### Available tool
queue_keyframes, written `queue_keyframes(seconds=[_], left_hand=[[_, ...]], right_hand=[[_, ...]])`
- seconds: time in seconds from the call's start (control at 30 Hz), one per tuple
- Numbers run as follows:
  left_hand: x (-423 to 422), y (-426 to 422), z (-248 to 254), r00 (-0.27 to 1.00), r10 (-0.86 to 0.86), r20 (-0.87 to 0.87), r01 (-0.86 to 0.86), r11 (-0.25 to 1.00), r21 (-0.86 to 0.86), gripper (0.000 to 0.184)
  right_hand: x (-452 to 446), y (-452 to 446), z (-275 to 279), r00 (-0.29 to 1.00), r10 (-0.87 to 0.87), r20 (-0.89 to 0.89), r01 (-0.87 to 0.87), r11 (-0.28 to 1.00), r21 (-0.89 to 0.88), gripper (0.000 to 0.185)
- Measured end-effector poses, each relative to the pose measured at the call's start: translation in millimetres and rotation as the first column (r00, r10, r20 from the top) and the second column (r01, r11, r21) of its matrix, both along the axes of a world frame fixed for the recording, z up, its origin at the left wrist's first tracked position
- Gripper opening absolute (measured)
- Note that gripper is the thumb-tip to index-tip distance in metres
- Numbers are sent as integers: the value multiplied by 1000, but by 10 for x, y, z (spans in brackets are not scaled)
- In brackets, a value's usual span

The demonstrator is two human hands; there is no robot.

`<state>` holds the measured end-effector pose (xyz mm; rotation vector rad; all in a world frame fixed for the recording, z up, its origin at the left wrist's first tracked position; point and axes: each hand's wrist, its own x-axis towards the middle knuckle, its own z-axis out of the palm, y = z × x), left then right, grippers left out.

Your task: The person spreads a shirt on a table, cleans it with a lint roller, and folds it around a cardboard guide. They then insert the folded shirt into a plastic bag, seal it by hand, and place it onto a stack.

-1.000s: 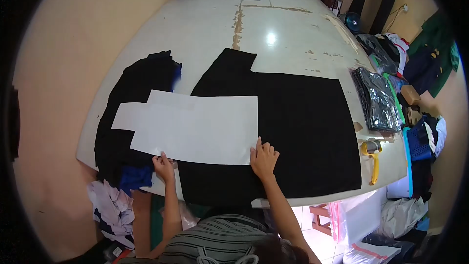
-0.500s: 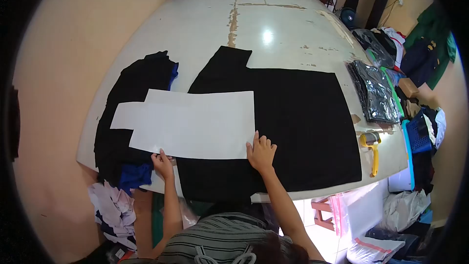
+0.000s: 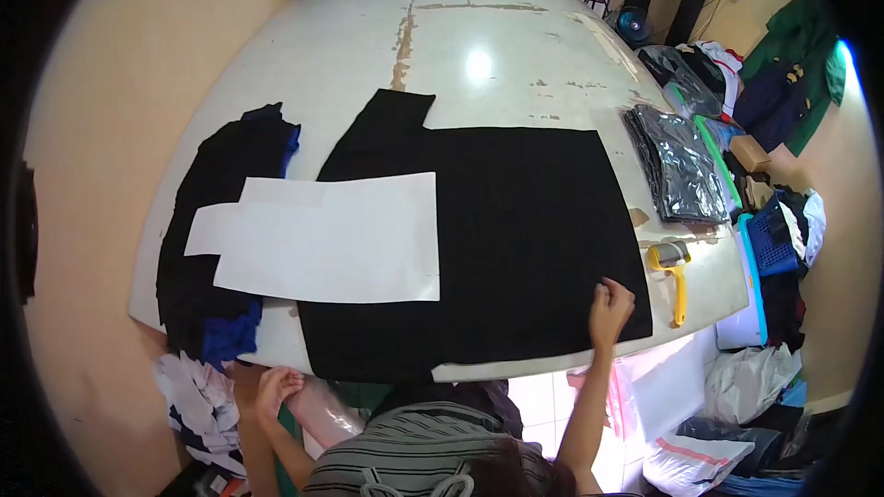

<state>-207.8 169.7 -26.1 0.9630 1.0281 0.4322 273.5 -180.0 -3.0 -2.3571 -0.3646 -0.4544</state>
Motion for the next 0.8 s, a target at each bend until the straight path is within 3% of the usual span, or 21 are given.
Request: queue_keyframes(seconds=[0.03,0.07,0.1,0.17,0.23,0.3,0.33,0.37,0.47,0.5,0.6,0.67,0.8], left_hand=[[-79,-68,-129,995,-54,-80,56,998,19,18],[-132,-148,-209,981,-106,-162,113,993,32,20],[-52,-242,-181,987,-101,-125,104,995,13,22],[44,-365,-393,982,-100,-161,108,993,43,22],[151,-408,-504,977,-98,-191,117,989,90,22],[297,-422,-473,946,-203,-251,241,962,130,24],[385,-465,-450,938,-227,-262,269,953,137,24],[487,-512,-405,929,-250,-273,297,944,144,25],[690,-792,-48,886,-14,-464,143,959,244,29],[655,-827,-86,883,-13,-470,143,960,241,29],[471,-813,-442,878,-62,-475,214,938,272,32],[301,-797,-713,852,-193,-488,240,970,35,35],[116,-855,-676,695,-240,-677,406,909,95,39]], right_hand=[[213,-436,-273,997,-79,-20,80,994,80,21],[322,-778,-403,968,-240,-73,240,971,-10,24],[398,-1100,-501,948,-312,-58,290,927,-238,30],[410,-1346,-490,890,-403,-214,318,884,-343,34],[472,-1471,-560,941,-315,-125,266,915,-304,38],[438,-1390,-276,830,-225,-511,183,974,-131,41],[528,-1480,-434,899,-150,-413,144,989,-46,39],[616,-1545,-437,865,-119,-488,92,993,-80,37],[762,-1674,-432,823,-28,-568,-26,996,-86,38],[785,-1696,-346,767,6,-642,-82,993,-89,38],[877,-1771,-324,686,35,-727,-160,982,-104,36],[893,-1785,-310,665,85,-742,-228,969,-93,34],[917,-1757,-172,637,18,-770,-267,943,-200,36]])
